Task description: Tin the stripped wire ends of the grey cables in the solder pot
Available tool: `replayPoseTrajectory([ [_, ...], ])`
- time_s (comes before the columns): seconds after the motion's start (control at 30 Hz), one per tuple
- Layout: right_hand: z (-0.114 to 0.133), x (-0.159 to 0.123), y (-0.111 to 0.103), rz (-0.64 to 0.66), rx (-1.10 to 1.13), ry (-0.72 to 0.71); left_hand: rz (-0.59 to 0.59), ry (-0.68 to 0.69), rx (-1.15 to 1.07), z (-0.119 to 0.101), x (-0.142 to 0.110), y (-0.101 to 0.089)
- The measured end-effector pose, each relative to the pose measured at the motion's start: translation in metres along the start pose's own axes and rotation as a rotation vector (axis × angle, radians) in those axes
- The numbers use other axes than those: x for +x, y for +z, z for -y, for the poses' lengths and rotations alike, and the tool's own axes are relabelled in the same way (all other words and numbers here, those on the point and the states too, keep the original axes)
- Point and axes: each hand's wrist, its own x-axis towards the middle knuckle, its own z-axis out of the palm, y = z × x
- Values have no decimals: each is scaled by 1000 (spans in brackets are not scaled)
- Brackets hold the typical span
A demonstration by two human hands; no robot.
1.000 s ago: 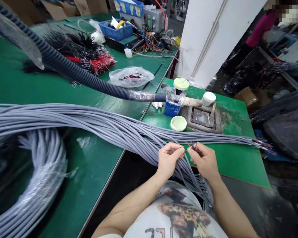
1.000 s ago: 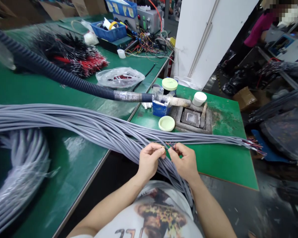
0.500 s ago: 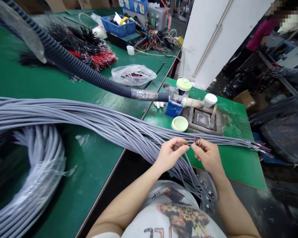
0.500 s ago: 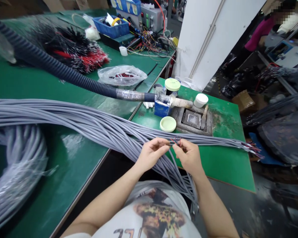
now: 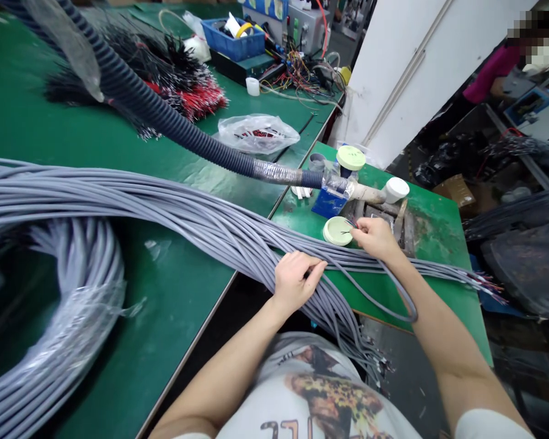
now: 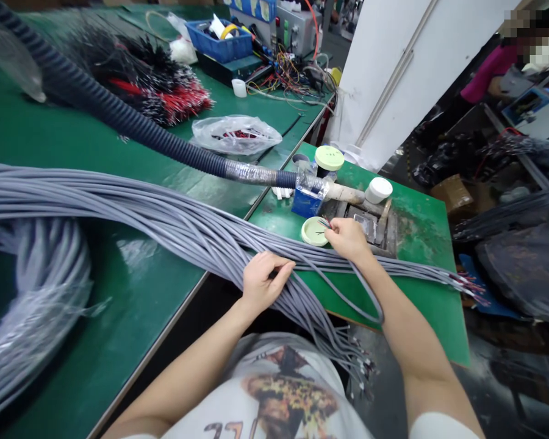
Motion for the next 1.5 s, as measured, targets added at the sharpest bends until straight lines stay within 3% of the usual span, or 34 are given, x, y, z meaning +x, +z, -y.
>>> replayPoseTrajectory([
  [0.13, -3, 23, 9, 83, -216, 12, 26, 43, 58, 1, -1, 3],
  [0.37, -6, 33, 19, 118, -316, 7, 39, 60, 74, 3, -2, 2],
  [0.57, -4, 29, -1, 87, -334, -6, 51, 58, 73, 4, -3, 2],
  [0.77, -53, 31, -41, -46, -408, 134, 50, 67, 55, 6, -4, 2],
  [0.97, -105, 42, -37, 9, -512, 262, 57, 101, 80, 7, -5, 3],
  [1.5, -120, 48, -21, 67, -509, 306, 60, 106, 124, 6, -4, 2],
])
